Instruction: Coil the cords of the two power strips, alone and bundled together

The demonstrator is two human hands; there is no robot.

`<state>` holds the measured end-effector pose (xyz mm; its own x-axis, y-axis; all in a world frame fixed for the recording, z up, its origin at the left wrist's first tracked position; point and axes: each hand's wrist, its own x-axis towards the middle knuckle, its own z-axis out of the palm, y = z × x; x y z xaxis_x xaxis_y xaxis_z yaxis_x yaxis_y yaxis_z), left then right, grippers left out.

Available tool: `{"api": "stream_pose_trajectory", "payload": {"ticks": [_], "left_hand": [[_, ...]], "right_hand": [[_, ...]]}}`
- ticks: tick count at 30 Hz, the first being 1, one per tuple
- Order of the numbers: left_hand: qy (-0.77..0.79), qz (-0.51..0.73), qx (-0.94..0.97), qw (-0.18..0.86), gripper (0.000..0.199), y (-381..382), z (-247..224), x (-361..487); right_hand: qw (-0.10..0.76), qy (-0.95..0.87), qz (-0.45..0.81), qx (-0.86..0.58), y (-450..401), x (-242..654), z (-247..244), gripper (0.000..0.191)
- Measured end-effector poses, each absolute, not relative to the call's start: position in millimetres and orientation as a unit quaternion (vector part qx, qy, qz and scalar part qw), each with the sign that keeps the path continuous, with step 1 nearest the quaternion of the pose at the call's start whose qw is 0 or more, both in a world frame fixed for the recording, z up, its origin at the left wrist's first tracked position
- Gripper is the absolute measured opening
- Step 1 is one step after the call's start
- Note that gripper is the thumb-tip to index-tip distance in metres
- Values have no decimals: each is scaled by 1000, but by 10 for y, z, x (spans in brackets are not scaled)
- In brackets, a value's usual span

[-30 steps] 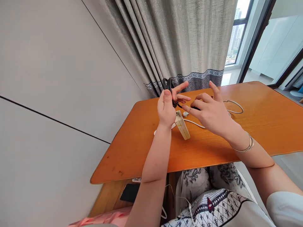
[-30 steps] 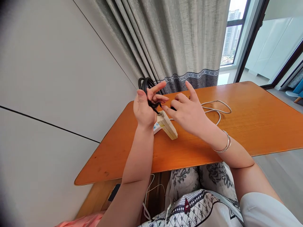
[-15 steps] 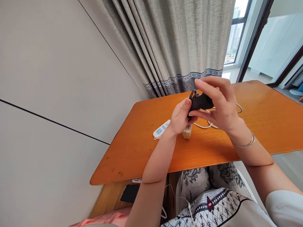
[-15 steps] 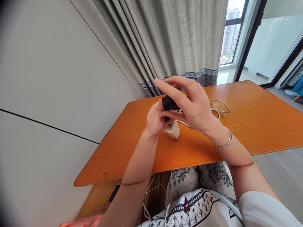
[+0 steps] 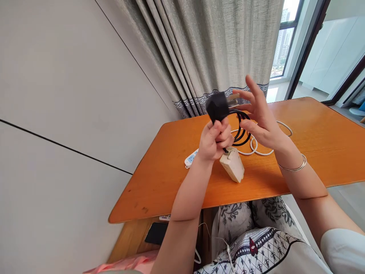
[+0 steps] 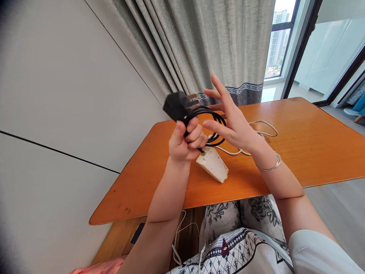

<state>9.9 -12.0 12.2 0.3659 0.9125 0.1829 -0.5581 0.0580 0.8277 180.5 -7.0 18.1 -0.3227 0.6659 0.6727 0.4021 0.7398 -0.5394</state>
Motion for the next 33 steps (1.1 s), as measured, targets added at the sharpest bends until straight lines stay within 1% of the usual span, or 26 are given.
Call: {"api": "stream_pose_trajectory", "payload": {"ticks": [3, 5, 9, 13, 15, 20, 27, 30, 33], "left_hand": [[205, 541, 383, 720, 55, -86, 185, 56], [202, 548, 369, 723, 56, -64, 199, 36], [201, 549, 361, 727, 57, -45, 191, 41], [193, 536, 358, 739, 59, -45, 189, 87], [192, 526, 354, 749, 61, -44, 189, 117], [204, 499, 341, 770, 64, -43, 189, 171], [232, 503, 358, 752, 58, -52, 253, 163], [239, 508, 354, 749, 56, -65, 270, 163], [234, 521, 344, 746, 56, -82, 271, 169]], "right_hand": [[462, -787, 254, -320, 41, 1783, 144, 63], [472, -765, 314, -307, 92, 1724, 110, 58], [546, -679, 375, -316, 107, 1550, 66, 64], [559, -625, 430, -336, 95, 1452, 55, 70], [557, -620, 436, -339, 101, 1441, 43, 70], [538, -661, 394, -343, 114, 1432, 5, 66], [582, -582, 457, -339, 103, 1434, 38, 70], [576, -592, 437, -356, 135, 1445, 17, 69], [557, -627, 401, -368, 194, 1465, -29, 77]]}}
